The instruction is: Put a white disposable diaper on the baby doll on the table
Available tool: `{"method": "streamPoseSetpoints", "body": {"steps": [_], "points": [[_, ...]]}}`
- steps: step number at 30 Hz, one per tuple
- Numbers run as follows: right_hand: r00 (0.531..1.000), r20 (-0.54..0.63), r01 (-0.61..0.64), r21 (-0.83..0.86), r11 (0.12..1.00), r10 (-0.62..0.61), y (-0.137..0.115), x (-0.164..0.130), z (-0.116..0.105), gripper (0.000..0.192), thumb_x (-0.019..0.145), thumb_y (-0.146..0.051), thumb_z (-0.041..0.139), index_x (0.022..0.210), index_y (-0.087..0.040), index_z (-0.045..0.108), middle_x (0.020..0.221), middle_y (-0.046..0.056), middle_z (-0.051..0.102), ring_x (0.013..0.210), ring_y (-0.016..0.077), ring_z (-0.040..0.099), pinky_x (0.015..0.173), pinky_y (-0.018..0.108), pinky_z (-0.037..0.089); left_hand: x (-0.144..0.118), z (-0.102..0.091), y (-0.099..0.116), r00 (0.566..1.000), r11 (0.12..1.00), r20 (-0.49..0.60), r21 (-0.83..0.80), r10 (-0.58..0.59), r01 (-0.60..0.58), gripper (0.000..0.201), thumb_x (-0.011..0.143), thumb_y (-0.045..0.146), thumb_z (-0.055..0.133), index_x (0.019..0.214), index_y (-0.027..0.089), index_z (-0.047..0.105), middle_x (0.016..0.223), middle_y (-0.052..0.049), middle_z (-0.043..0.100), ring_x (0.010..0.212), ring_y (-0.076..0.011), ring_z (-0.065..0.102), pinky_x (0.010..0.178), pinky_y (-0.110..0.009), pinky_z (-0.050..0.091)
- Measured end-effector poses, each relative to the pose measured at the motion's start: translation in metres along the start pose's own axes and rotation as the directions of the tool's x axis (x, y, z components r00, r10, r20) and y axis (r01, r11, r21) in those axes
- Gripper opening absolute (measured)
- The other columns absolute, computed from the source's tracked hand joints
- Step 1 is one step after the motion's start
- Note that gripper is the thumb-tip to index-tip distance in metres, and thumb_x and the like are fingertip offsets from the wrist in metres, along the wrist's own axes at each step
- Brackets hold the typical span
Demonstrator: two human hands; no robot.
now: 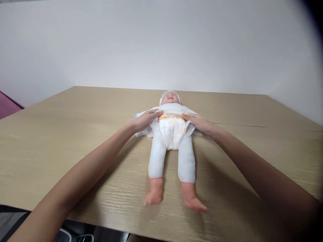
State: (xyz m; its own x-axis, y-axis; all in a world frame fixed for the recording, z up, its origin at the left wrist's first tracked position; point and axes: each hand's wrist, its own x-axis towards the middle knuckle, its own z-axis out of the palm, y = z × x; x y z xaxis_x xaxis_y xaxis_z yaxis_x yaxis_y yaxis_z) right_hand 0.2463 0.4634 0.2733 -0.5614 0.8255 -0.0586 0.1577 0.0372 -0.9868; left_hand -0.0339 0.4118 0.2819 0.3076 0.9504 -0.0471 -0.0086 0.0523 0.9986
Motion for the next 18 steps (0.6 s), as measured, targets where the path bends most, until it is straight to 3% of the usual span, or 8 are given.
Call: {"method": "streamPoseSetpoints", "body": {"steps": [3,5,7,10,12,14,18], "points": [[0.999,0.039,0.023,-0.042,0.999,-0.021,-0.001,-0.017,-0.01,0.06,0.09,-0.069,0.077,0.123,-0.019,0.072,0.125,0.009,0.075,0.103,0.0175,0.072,0.081,0.023,0.058,-0.012,0.001,0.009,0.997,0.975,-0.075,0.22,0.0,0.017,0.055,0.09,0.067,0.075,0.109,0.015,0.069,0.104,-0.009,0.071,0.085,-0.0148,0.063,0.073,-0.026,0.047],[0.991,-0.095,0.089,-0.102,0.991,-0.099,0.001,-0.02,-0.018,0.054,0.087,-0.06,0.083,0.118,-0.017,0.069,0.119,0.008,0.076,0.1,0.0163,0.072,0.08,0.023,0.056,-0.012,0.002,0.018,0.978,0.911,-0.192,0.412,0.082,0.004,0.052,0.09,0.062,0.076,0.115,0.017,0.069,0.102,-0.006,0.071,0.084,-0.0145,0.063,0.07,-0.026,0.045],[0.949,-0.288,0.091,-0.149,0.985,-0.131,0.007,-0.024,-0.025,0.043,0.087,-0.047,0.083,0.112,-0.015,0.067,0.11,0.008,0.076,0.094,0.0162,0.071,0.081,0.025,0.054,-0.01,0.009,0.029,0.934,0.824,-0.262,0.564,0.242,-0.055,0.041,0.092,0.046,0.076,0.122,0.02,0.067,0.114,-0.006,0.073,0.097,-0.0166,0.067,0.081,-0.029,0.05],[0.856,-0.48,-0.019,-0.401,0.916,-0.192,0.024,-0.039,-0.028,0.031,0.092,-0.043,0.076,0.106,-0.016,0.07,0.102,0.005,0.076,0.088,0.0161,0.068,0.084,0.03,0.049,-0.009,0.034,0.043,0.827,0.617,-0.232,0.769,0.513,-0.167,0.025,0.093,0.025,0.067,0.118,0.019,0.067,0.128,-0.005,0.073,0.114,-0.0192,0.066,0.099,-0.035,0.05],[0.832,-0.488,-0.095,-0.595,0.798,-0.265,0.037,-0.054,-0.026,0.032,0.094,-0.049,0.075,0.104,-0.019,0.071,0.098,0.003,0.074,0.086,0.0161,0.066,0.082,0.03,0.042,-0.009,0.058,0.049,0.78,0.462,-0.142,0.863,0.609,-0.204,0.019,0.097,0.024,0.061,0.114,0.019,0.068,0.125,-0.006,0.073,0.115,-0.0219,0.063,0.102,-0.039,0.048],[0.836,-0.461,-0.133,-0.696,0.705,-0.297,0.05,-0.067,-0.023,0.031,0.094,-0.049,0.075,0.102,-0.019,0.069,0.093,0.002,0.072,0.086,0.0164,0.063,0.078,0.03,0.037,-0.008,0.084,0.05,0.789,0.338,-0.032,0.913,0.614,-0.226,0.021,0.101,0.032,0.059,0.113,0.018,0.069,0.125,-0.009,0.073,0.121,-0.0256,0.061,0.107,-0.044,0.045],[0.853,-0.473,-0.237,-0.728,0.644,-0.22,0.063,-0.074,-0.019,0.033,0.094,-0.048,0.076,0.106,-0.019,0.065,0.096,0.002,0.069,0.087,0.017,0.059,0.075,0.029,0.033,-0.001,0.118,0.038,0.91,0.213,0.053,0.965,0.411,-0.152,0.038,0.102,0.055,0.061,0.114,0.021,0.074,0.131,-0.009,0.069,0.136,-0.0337,0.052,0.114,-0.054,0.04]]}}
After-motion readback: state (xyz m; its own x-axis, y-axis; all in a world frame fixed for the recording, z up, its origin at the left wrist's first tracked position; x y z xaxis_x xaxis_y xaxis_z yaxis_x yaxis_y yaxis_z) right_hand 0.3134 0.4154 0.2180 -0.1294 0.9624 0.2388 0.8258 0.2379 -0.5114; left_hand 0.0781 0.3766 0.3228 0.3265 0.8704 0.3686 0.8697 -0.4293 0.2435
